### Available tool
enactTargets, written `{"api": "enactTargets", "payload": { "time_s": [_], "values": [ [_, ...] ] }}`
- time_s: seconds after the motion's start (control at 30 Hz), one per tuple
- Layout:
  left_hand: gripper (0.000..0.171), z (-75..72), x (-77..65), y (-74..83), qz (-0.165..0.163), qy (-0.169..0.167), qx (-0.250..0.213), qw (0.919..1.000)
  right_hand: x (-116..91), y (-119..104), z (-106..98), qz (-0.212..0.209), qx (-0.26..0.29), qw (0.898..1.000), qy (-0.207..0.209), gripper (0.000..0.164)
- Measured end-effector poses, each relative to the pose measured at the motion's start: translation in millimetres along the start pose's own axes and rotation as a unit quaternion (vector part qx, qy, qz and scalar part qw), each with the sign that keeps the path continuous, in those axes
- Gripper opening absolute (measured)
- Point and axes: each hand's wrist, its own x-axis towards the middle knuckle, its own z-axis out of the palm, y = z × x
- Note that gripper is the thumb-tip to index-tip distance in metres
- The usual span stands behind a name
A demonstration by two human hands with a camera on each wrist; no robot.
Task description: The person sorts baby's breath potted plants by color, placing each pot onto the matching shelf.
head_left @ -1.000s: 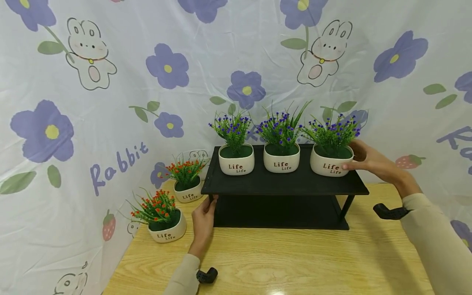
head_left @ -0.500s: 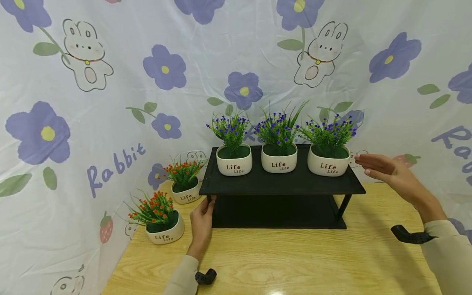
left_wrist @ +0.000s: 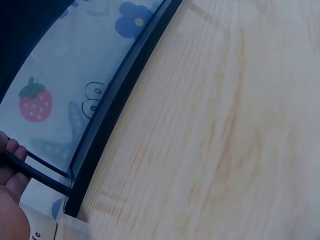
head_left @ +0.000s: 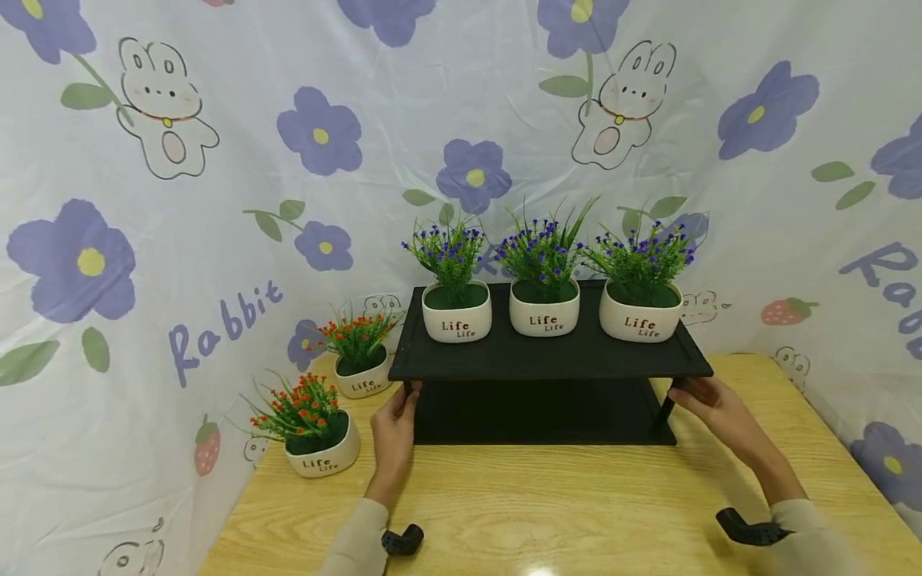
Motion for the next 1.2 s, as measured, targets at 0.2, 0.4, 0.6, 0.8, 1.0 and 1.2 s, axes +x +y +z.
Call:
{"api": "enactTargets", "payload": {
  "time_s": [0.2,0.4,0.6,0.8,1.0,1.2],
  "values": [
    [0.029,1.0,-1.4,-0.8,-0.002,0.001,0.000,1.0000,3,7,37,-0.050,0.021,0.994,0.100,0.058],
    [0.029,1.1,-2.5,-2.8,-0.006,-0.002,-0.002,1.0000,6,10,52,-0.041,-0.025,0.975,0.217,0.045],
    [0.029,1.1,-1.2,-1.8,-0.005,-0.001,0.004,1.0000,9,8,57,-0.033,-0.039,0.965,0.257,0.038],
    [0.030,1.0,-0.5,1.0,-0.006,0.005,0.013,0.9999,10,3,56,-0.028,-0.084,0.956,0.279,0.033],
    [0.032,-5.6,0.7,1.1,-0.030,-0.029,-0.003,0.9991,8,1,55,-0.033,-0.101,0.955,0.278,0.029],
    [0.039,-26.3,-4.2,0.0,-0.028,-0.067,-0.034,0.9968,8,0,55,-0.033,-0.098,0.954,0.281,0.028]
  ]
}}
